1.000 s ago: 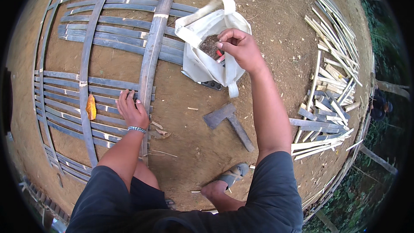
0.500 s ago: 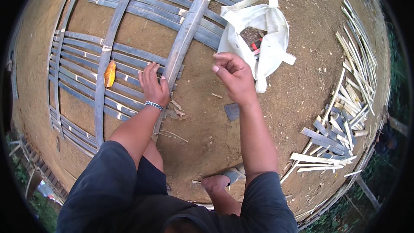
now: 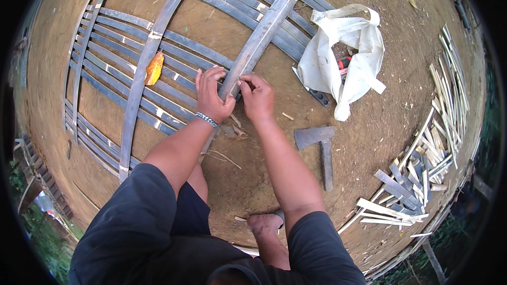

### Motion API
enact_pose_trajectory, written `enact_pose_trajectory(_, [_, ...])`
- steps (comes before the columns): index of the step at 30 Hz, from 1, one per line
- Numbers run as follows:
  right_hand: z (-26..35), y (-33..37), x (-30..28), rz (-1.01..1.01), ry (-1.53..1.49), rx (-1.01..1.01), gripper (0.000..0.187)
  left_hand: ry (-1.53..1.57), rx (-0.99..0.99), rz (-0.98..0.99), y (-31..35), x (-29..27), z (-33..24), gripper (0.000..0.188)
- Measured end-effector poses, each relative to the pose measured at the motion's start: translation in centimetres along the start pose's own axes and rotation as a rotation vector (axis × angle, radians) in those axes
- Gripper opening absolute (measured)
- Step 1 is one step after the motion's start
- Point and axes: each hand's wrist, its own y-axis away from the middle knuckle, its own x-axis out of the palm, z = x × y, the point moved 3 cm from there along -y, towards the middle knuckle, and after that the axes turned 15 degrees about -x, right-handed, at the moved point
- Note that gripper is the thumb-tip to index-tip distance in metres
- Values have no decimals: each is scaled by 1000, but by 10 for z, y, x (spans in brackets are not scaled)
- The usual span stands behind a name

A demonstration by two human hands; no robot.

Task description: The person is constructing a bamboo frame by hammering small wooden pegs into pre-drilled holes on bamboo slats. They use a small axe to hammer the pegs and pick up additional pegs from a white bag.

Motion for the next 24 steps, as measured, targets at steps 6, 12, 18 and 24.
enact_pose_trajectory(6, [10,-4,-3,29,171,-139,11,-18,14,-16,0,-1,-4,60])
enact_pose_trajectory(12, [32,-7,-2,112,396,-340,10,-11,-9,-55,-3,1,1,55])
enact_pose_trajectory(18, [24,-3,-3,80,301,-208,8,-34,-16,-45,-2,4,5,55])
enact_pose_trajectory(24, [-2,12,-21,47,204,-43,9,-42,-27,-7,-3,-1,0,61])
